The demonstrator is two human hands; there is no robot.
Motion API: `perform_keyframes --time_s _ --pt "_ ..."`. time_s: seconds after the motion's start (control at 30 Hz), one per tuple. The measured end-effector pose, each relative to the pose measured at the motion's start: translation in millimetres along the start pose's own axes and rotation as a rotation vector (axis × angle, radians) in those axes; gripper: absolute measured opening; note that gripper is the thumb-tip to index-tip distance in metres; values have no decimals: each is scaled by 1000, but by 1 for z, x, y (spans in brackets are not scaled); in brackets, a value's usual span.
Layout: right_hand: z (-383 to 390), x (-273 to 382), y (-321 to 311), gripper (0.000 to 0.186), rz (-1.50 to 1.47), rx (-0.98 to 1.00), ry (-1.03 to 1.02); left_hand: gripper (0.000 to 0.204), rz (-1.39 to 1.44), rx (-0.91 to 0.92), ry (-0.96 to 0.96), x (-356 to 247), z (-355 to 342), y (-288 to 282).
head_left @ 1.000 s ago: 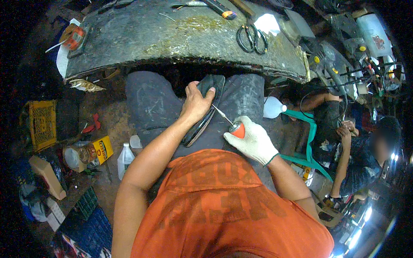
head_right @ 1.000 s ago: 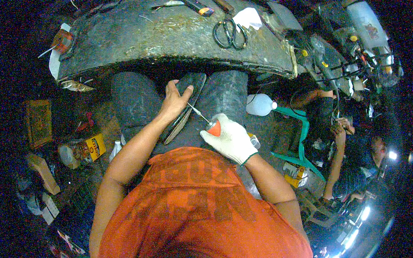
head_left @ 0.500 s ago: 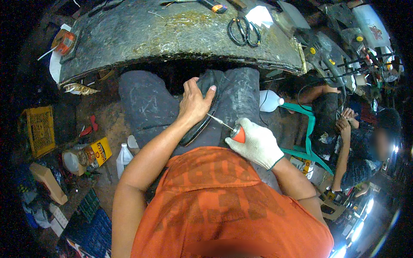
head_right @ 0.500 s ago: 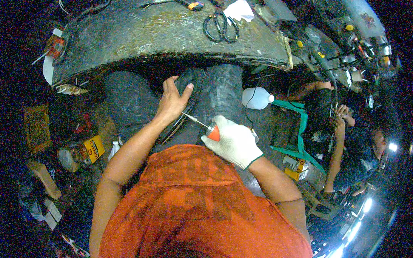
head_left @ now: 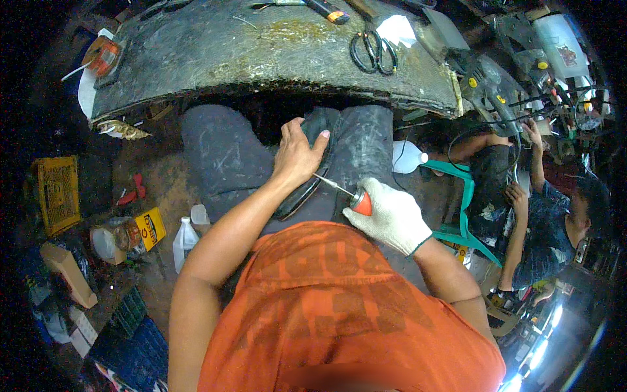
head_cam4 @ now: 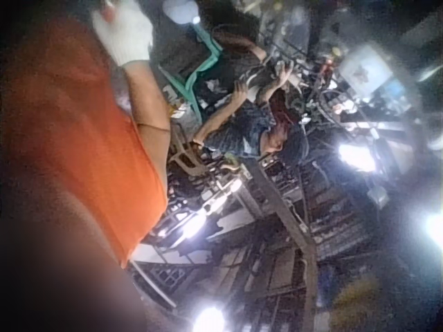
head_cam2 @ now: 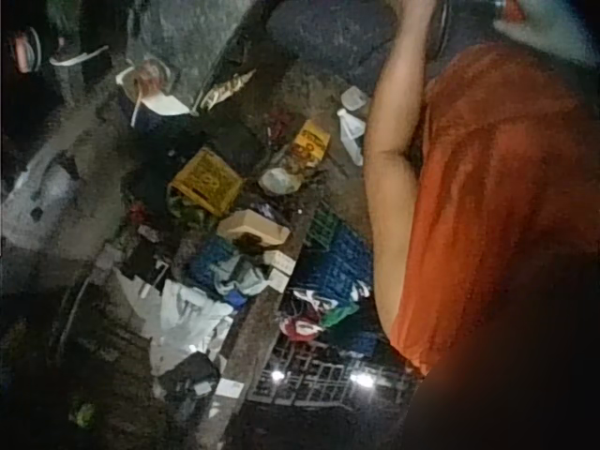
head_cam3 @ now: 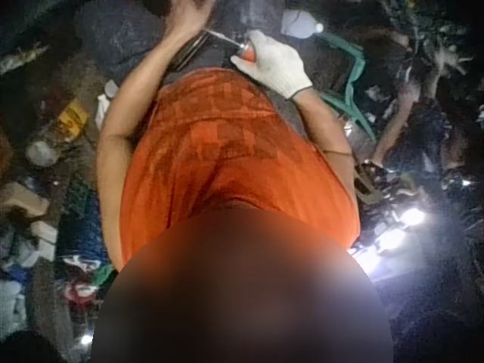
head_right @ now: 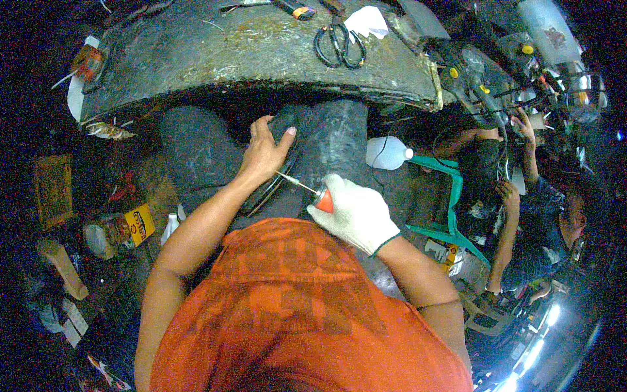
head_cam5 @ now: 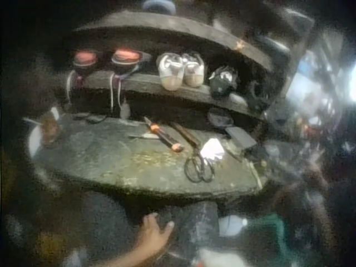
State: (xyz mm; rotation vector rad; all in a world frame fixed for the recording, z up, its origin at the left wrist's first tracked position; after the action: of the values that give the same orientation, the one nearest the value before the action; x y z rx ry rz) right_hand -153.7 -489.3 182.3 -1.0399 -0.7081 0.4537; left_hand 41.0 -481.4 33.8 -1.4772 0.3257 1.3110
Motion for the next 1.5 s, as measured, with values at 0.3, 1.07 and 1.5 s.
perform_keyframes --time_s 0.3,1.07,1.5 --pt "6 12 -1 51 12 20 -33 80 -7 -15 -10 0 -2 1" --pt "-38 8 32 60 -200 -108 95 119 260 215 -454 94 -37 44" --pt "-40 8 43 57 -227 -72 65 109 369 204 -459 73 -22 33"
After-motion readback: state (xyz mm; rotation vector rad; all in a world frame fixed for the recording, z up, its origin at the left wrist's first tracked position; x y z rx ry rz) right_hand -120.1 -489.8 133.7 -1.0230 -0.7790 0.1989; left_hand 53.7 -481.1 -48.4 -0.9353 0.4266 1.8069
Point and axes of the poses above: each hand's wrist, its own z-axis away from the middle knuckle, its own y-axis out of the palm, x = y × z, the point moved 8 cm from there along -z, towards the middle knuckle, and after that the axes turned 4 degrees about -x, right-handed, at the moved point
